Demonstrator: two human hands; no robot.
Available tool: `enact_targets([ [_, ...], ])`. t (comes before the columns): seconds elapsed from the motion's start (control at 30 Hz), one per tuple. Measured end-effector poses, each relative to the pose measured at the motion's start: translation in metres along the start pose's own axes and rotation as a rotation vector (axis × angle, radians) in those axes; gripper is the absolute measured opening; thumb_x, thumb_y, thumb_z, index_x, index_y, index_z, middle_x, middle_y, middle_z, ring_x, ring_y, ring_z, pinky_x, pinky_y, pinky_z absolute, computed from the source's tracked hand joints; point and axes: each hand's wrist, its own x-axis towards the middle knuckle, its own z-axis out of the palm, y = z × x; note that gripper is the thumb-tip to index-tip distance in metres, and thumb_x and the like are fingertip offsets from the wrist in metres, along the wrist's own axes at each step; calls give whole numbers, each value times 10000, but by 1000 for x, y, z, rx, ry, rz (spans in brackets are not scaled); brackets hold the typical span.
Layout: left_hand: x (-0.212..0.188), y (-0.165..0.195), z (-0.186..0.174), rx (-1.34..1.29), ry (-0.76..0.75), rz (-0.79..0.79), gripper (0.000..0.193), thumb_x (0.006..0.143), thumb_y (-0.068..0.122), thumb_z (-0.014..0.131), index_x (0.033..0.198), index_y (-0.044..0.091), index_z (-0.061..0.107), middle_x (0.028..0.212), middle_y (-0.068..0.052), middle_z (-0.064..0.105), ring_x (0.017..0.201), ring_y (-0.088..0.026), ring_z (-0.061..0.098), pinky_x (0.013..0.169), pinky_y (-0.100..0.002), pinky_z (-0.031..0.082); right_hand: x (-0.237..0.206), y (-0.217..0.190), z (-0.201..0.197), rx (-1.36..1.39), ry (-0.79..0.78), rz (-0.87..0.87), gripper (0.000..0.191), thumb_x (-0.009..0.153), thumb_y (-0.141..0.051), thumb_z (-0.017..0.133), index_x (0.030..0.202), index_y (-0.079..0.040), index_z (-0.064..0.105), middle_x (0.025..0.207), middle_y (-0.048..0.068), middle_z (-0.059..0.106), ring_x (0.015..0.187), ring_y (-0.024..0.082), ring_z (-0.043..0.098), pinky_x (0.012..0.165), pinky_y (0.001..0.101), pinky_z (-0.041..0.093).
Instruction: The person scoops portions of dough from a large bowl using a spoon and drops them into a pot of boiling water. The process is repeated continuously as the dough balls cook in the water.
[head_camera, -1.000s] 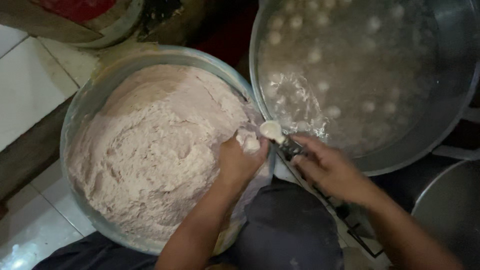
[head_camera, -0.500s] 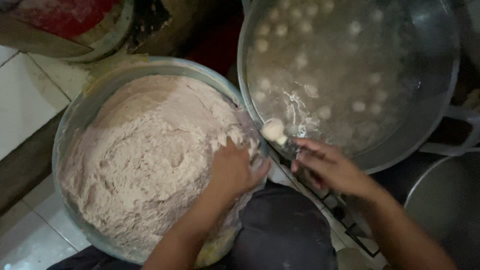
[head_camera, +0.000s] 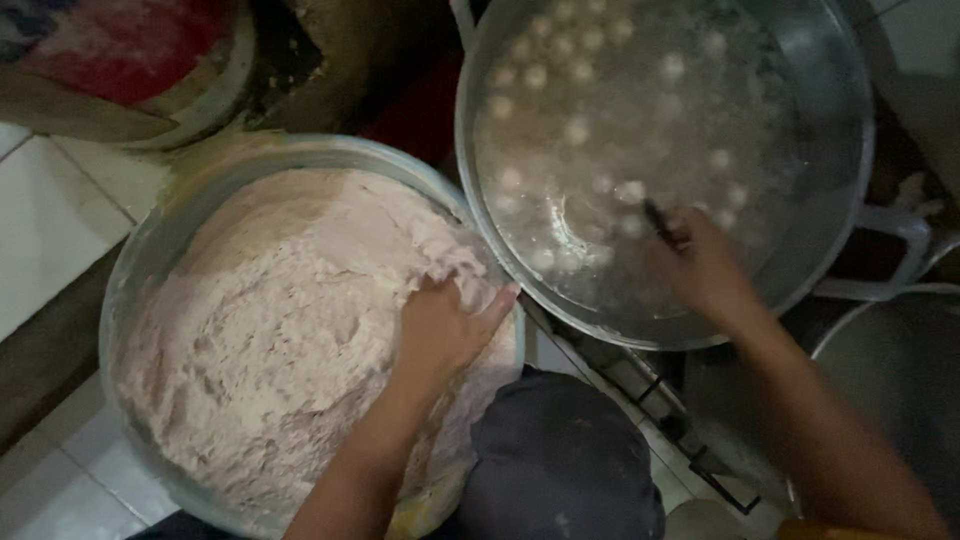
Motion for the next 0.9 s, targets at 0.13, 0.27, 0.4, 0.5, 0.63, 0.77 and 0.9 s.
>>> enact_targets([
  [0.13, -3, 0, 11, -83, 33, -77, 498, 849, 463, 767, 903, -32, 755, 927, -281, 725, 941, -460, 682, 868, -487, 560, -19, -17, -7, 111, 103, -67, 407, 1015, -258, 592, 1361, -47, 552, 1034, 146, 659, 884, 261, 667, 745, 425, 547],
  [0.27, -4, 1, 16, -322, 219, 89, 299, 880, 281, 767, 984, 2, 735, 946, -191, 763, 905, -387, 732, 829, -432, 588, -50, -34, -2, 219, -130, 31, 429, 1003, -275, 543, 1390, -96, 588, 985, 121, 671, 799, 231, 644, 699, 385, 550],
  [0.4, -8, 5, 17, -440, 177, -48, 356, 817, 268, 812, 1002, -4, 676, 822, -164, 746, 744, -349, 760, 681, -392, 602, -72, -50, 15, 252, -471, 128, 525, 966, -311, 543, 1478, -198, 532, 1087, -4, 752, 775, 160, 681, 677, 338, 591],
  [0.5, -9, 6, 19, -472, 187, -13, 311, 807, 256, 803, 950, 8, 683, 815, -164, 741, 742, -341, 771, 666, -396, 609, -80, -59, 29, 251, -524, 3, 563, 937, -260, 545, 1497, -201, 534, 1037, 20, 775, 695, 144, 638, 608, 328, 538],
  [0.63, -5, 5, 26, -246, 70, -118, 220, 772, 222, 805, 826, 25, 723, 763, -189, 727, 722, -380, 732, 672, -449, 585, -88, -62, 40, 177, -479, -128, 472, 975, -232, 580, 1437, -141, 565, 881, 60, 739, 717, 75, 638, 641, 262, 524],
  [0.77, 0, 3, 25, -135, 52, -67, 357, 630, 281, 838, 793, -14, 721, 844, -235, 739, 810, -415, 726, 736, -489, 576, -82, -55, 45, 327, -615, 1, 465, 1011, -223, 553, 1465, -132, 597, 770, 137, 647, 594, 138, 561, 535, 316, 469],
  [0.9, -6, 1, 16, 36, 93, -86, 586, 651, 413, 865, 985, -54, 750, 1062, -355, 684, 895, -472, 689, 798, -506, 555, -70, -38, 44, 448, -512, -55, 483, 959, -211, 548, 1430, -102, 568, 957, 52, 750, 602, 119, 592, 517, 314, 515],
])
